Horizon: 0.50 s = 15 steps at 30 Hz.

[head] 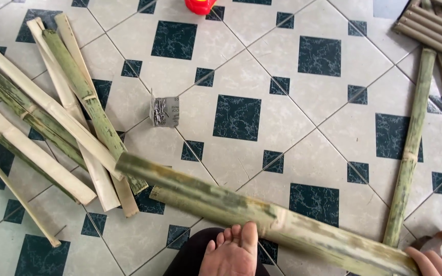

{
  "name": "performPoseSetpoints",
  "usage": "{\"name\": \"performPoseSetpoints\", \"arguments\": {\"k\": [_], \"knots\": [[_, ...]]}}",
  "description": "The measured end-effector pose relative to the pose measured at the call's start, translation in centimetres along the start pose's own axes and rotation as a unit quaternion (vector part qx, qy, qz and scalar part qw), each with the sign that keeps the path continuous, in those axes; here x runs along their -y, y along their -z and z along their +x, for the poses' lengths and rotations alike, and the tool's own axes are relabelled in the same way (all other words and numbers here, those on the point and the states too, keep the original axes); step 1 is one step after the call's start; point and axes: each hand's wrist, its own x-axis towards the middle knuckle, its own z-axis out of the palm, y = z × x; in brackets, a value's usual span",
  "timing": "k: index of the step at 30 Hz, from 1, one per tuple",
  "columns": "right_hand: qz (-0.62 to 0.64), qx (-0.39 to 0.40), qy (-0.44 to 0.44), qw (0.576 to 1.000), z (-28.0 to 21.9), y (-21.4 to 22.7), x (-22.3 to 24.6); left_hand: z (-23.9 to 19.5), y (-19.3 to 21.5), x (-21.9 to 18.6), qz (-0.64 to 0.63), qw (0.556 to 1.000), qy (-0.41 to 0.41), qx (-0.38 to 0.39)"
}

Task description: The person arranges bamboo poles on a tiled floor and uses a hammer to drive nails into the joints, securing the pieces together. The person holds the bamboo steady with one hand while hammering with the other.

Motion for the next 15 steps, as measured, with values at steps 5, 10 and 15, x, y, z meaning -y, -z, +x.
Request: {"name": "performPoseSetpoints", "arguments": {"k": [5, 10, 15], "knots": [[-0.144, 0.123, 0.036, 0.981, 0.6, 3.9, 4.4, -0.4, 0.2, 0.3, -0.180, 0.984, 0.002, 0.014], [-0.148, 0.075, 0.026, 0.986, 1.6, 4.1, 5.8, 0.0, 0.1, 0.9, -0.470, 0.882, -0.007, 0.027], [-0.097, 0.085, 0.031, 0.991, 1.4, 2.4, 4.7, 0.6, 0.2, 1.3, -0.477, 0.879, 0.009, 0.013]]}}
